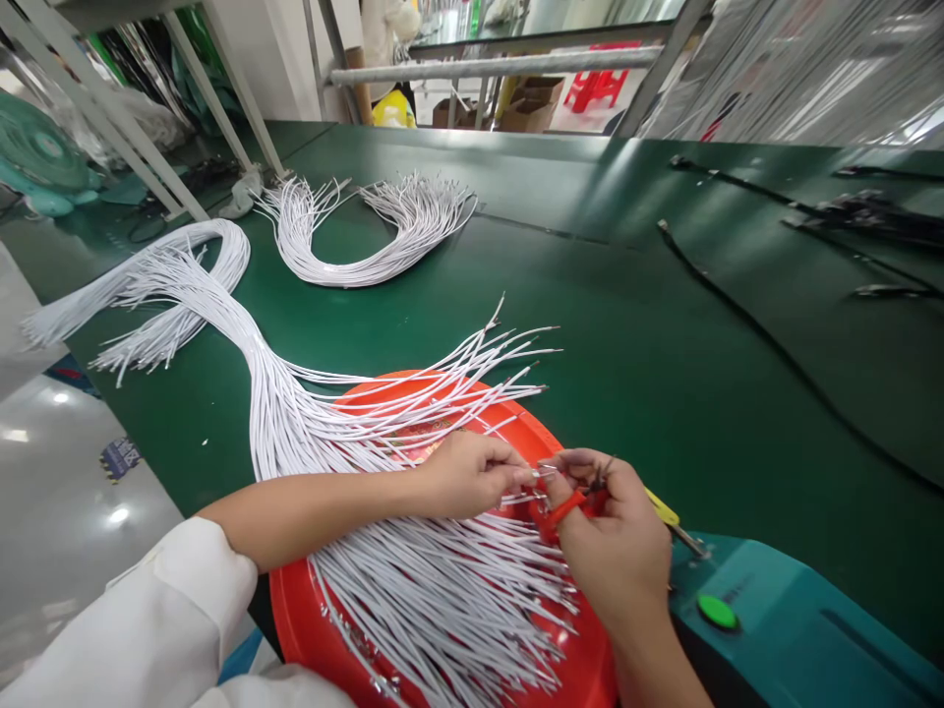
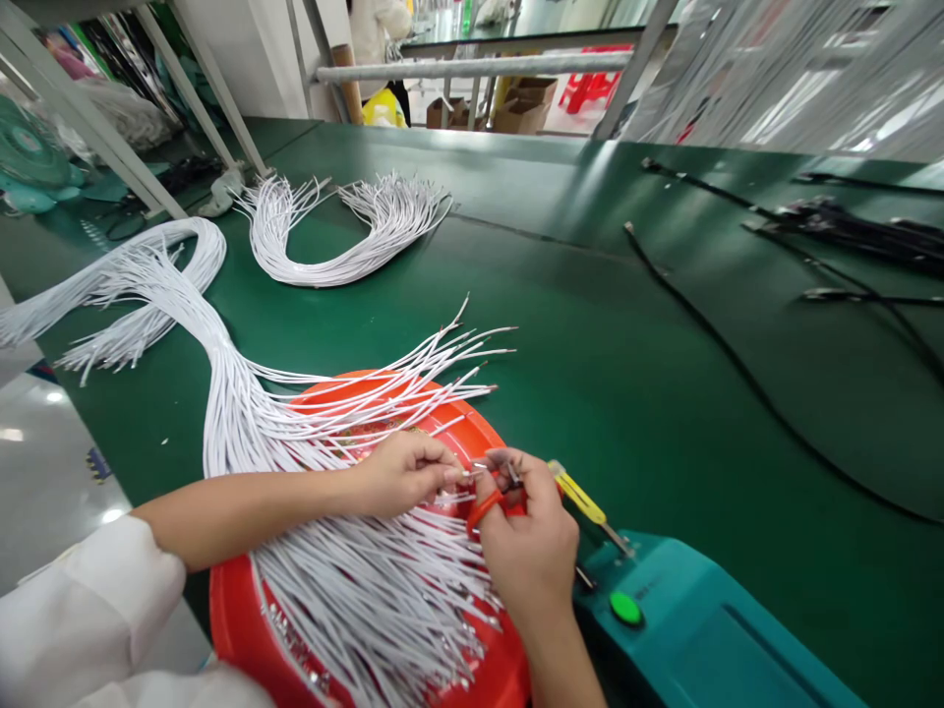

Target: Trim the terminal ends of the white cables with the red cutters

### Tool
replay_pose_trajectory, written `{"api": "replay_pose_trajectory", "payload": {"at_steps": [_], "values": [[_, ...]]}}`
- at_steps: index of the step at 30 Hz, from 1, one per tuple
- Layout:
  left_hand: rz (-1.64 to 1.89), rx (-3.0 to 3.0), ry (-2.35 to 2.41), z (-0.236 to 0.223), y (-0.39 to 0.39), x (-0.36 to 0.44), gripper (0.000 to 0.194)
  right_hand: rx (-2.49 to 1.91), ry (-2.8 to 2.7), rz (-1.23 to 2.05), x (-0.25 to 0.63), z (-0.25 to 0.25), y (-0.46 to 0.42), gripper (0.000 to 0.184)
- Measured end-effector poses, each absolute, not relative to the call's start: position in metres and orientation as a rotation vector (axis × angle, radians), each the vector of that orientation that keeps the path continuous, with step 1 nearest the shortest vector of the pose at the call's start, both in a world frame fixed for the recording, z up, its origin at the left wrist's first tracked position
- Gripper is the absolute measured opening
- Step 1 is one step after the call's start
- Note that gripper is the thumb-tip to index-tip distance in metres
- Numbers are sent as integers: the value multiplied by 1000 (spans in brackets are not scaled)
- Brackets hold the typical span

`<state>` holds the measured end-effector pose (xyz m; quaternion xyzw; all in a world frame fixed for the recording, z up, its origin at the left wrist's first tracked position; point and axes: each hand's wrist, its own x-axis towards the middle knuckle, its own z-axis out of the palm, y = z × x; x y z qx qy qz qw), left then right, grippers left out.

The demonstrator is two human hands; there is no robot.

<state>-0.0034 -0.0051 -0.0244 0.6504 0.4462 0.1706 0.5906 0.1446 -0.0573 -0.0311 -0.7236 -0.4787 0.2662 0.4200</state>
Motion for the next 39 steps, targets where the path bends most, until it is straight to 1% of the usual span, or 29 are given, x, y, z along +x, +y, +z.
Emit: {"api": "replay_pose_trajectory", "payload": {"at_steps": [6, 9, 12, 18, 29, 35, 39], "values": [[452, 1252, 1057, -25, -2, 0, 20, -1871, -1063, 713, 145, -30, -55, 36], [442, 1129, 1093, -18, 1, 3, 14, -1901, -1015, 723, 145, -28, -55, 36], [433, 1054, 1133, -10, 3, 4, 11, -1813, -938, 782, 144, -28, -54, 36], [459, 1022, 1068, -9, 6, 0, 15, -1729, -871, 824, 142, -33, -54, 38], [422, 1025, 999, -1, 1, 0, 15, -1531, -805, 798, 128, -11, -58, 29], [381, 1076, 923, -10, -3, -2, 22, -1507, -810, 749, 132, -15, -60, 29], [384, 1095, 877, -11, -4, -3, 17, -1517, -789, 780, 133, -19, -59, 30]]}}
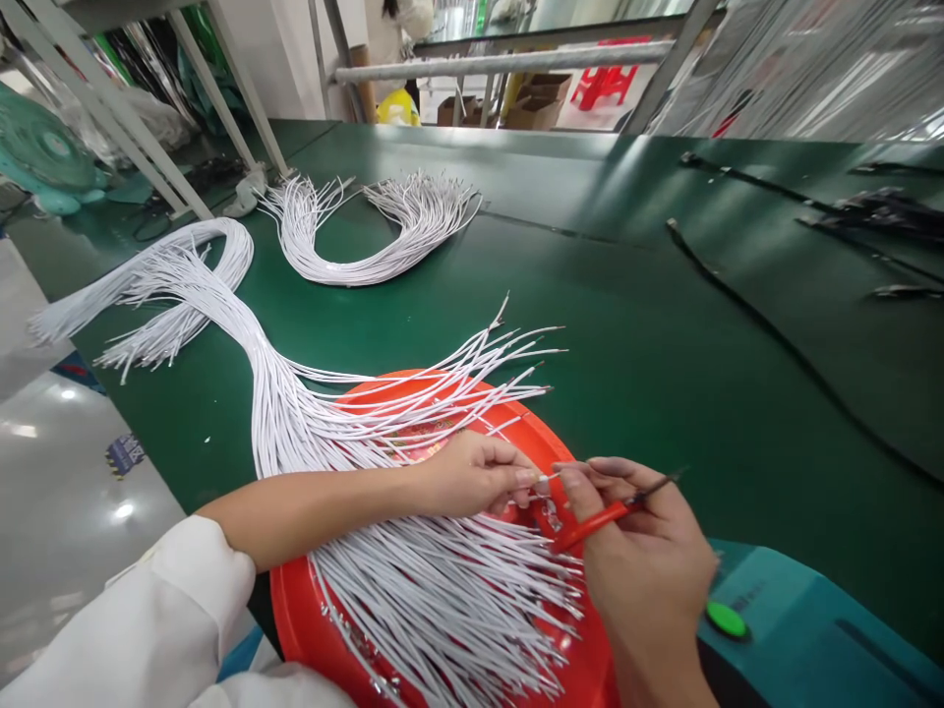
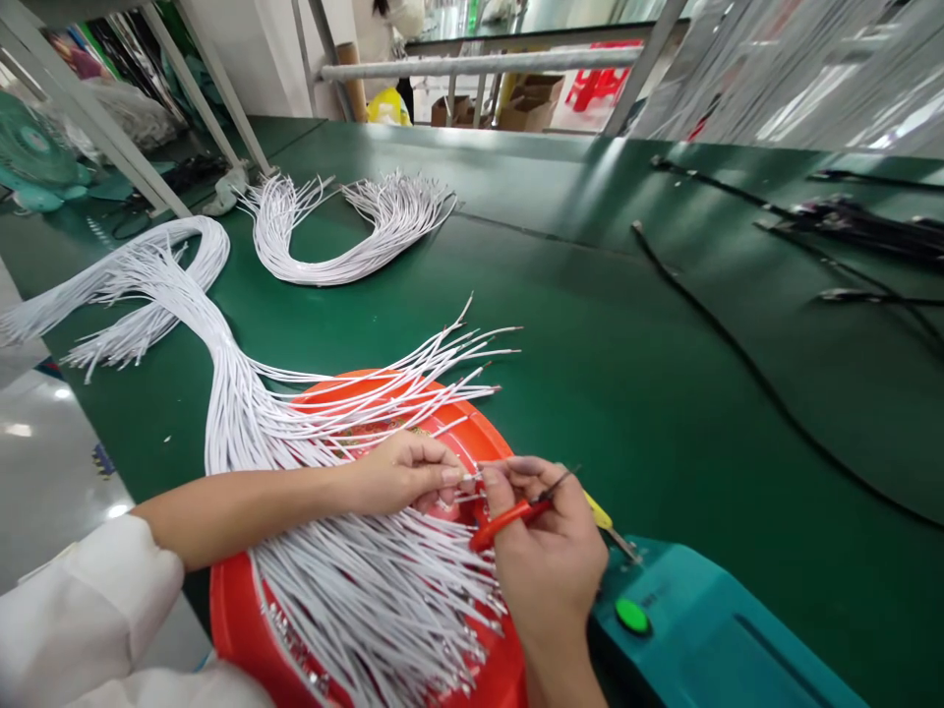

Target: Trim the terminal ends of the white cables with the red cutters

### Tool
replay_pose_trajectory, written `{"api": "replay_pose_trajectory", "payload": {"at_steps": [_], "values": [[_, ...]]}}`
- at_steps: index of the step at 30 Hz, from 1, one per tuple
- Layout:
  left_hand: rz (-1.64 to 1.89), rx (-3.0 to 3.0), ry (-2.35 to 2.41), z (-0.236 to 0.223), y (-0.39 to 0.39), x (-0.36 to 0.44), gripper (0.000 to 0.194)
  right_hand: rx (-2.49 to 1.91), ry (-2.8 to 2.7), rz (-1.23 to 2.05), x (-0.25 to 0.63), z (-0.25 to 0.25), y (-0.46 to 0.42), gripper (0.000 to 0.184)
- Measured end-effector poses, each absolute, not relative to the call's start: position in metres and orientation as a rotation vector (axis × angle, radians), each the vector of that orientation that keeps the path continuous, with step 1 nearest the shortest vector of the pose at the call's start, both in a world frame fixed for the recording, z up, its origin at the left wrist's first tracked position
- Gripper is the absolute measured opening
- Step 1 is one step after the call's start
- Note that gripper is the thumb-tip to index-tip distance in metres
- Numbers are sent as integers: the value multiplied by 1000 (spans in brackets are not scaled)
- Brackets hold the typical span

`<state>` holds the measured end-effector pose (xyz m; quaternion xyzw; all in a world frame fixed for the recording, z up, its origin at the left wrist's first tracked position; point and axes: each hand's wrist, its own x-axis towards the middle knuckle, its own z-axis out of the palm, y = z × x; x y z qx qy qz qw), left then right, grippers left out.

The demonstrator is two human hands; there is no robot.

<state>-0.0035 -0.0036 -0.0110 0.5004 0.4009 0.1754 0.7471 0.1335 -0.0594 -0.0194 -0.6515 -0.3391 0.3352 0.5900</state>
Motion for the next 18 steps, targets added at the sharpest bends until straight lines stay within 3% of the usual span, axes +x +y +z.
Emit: {"api": "replay_pose_trajectory", "payload": {"at_steps": [10, 18], "values": [[413, 1108, 846, -15, -2, -5, 19, -1551, -709, 924, 130, -13, -57, 34], [423, 1231, 947, -11, -4, -4, 17, -1467, -815, 731, 126, -13, -63, 25]]}}
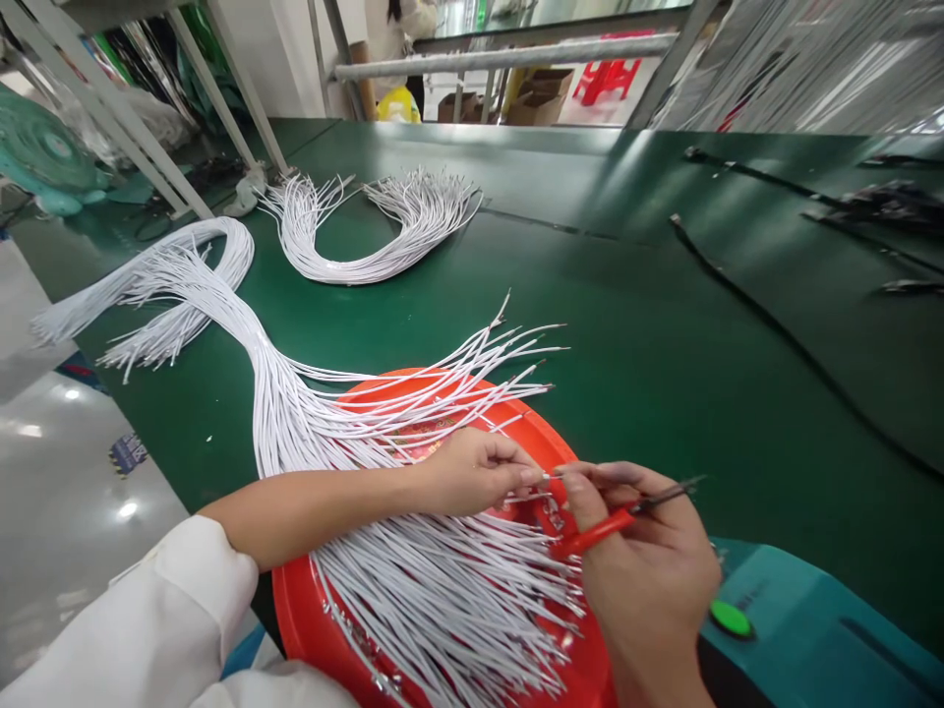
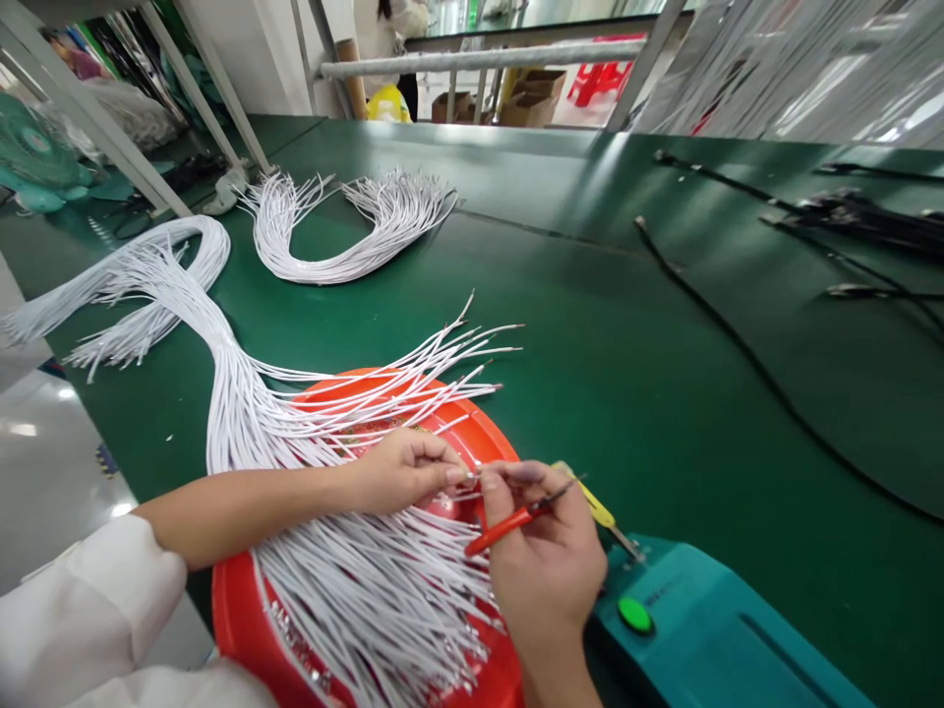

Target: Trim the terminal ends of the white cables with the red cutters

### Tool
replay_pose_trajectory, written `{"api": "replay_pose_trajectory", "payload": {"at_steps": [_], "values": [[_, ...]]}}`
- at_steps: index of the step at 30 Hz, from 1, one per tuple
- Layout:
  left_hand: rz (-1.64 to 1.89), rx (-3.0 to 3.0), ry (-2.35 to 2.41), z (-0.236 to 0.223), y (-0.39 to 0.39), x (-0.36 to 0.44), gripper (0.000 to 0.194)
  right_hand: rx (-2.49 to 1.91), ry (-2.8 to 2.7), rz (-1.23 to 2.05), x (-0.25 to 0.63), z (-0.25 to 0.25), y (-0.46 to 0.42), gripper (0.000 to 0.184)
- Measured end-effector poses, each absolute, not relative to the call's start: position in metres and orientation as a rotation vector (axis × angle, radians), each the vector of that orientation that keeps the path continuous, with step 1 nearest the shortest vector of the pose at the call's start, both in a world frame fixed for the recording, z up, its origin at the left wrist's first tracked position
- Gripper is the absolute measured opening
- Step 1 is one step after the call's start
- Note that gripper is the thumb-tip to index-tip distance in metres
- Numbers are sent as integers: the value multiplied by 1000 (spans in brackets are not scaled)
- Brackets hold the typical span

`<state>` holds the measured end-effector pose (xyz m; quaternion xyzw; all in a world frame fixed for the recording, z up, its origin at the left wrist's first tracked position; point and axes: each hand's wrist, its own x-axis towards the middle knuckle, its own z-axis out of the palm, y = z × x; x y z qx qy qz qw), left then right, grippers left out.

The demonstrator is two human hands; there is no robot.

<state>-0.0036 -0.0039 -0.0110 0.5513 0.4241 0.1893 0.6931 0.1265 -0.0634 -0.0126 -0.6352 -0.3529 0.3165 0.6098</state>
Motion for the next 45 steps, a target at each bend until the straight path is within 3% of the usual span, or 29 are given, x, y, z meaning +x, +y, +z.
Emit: {"api": "replay_pose_trajectory", "payload": {"at_steps": [10, 19, 25, 27, 32, 38, 42, 45], "values": [[611, 1058, 1135, -2, 10, -2, 15, -1471, -547, 735, 139, -24, -54, 32], [1443, 1252, 1274, 27, 55, -35, 18, -1458, -564, 781, 142, -29, -50, 31], [1622, 1179, 1397, 17, 86, -55, 25, -1467, -604, 758, 140, -32, -51, 30], [1479, 1263, 1465, 8, 88, -55, 25, -1461, -598, 752, 141, -33, -50, 29], [676, 1982, 1472, -7, 71, -43, 25, -1431, -568, 731, 141, -33, -49, 28], [457, 2473, 1240, -4, 27, -24, 28, -1411, -550, 752, 142, -35, -47, 29], [34, 2613, 809, -12, -2, -11, 26, -1398, -533, 765, 142, -37, -46, 30], [-84, 2604, 858, -18, -12, -8, 23, -1368, -558, 783, 140, -38, -45, 28]]}}
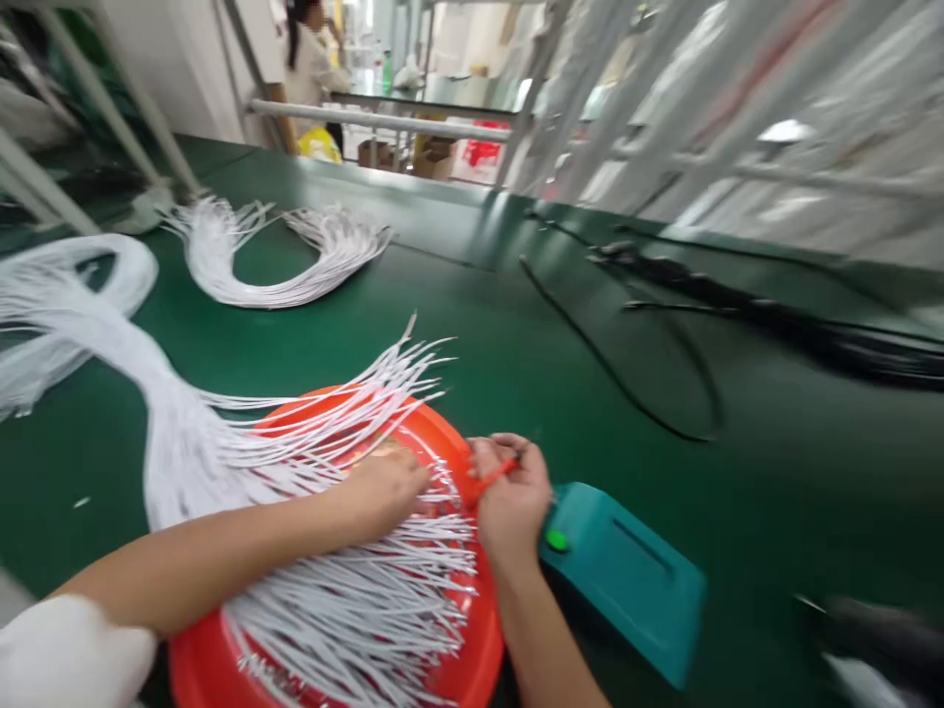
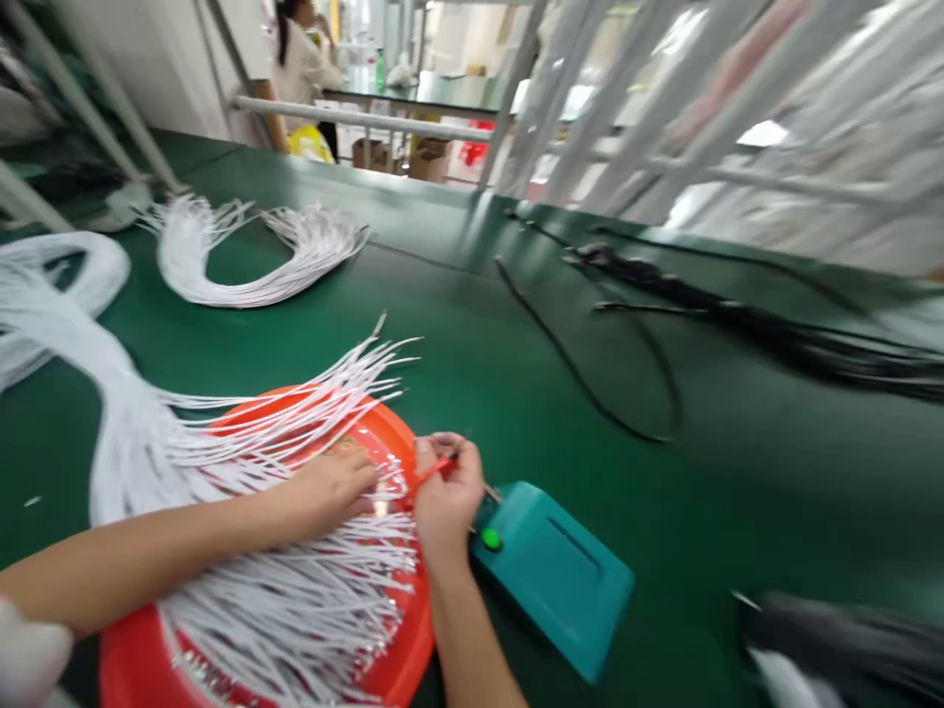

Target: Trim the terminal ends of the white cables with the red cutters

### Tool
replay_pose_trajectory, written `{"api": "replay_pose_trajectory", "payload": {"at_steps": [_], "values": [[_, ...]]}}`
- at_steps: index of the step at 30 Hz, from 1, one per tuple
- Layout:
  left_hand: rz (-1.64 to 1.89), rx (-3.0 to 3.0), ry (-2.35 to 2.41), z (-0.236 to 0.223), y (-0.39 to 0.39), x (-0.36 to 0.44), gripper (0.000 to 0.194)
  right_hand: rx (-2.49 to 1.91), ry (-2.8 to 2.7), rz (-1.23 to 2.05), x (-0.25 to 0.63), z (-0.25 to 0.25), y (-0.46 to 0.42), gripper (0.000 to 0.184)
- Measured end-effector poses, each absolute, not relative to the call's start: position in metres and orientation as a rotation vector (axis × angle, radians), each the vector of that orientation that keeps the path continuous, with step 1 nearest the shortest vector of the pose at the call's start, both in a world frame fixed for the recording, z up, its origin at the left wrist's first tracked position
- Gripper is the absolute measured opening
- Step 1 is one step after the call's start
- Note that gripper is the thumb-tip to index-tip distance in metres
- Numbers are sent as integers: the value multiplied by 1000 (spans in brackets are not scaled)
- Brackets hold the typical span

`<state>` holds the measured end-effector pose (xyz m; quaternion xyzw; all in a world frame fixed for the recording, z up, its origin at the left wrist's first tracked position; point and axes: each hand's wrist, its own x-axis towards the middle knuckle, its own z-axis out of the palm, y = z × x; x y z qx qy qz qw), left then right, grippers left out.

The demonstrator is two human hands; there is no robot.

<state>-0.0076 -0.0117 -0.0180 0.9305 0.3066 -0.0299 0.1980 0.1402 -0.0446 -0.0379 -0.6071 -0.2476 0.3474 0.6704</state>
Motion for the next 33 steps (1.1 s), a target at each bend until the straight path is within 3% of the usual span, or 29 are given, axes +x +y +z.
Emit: {"api": "replay_pose_trajectory", "payload": {"at_steps": [8, 23, 33], "values": [[-57, 2463, 971, -23, -5, -11, 20, -1368, -600, 740, 138, -39, -39, 20], [572, 1652, 971, 10, -4, -3, 28, -1378, -614, 761, 138, -35, -42, 20], [701, 1669, 1065, -2, -1, 1, 19, -1345, -739, 874, 134, -21, -58, 24]]}}
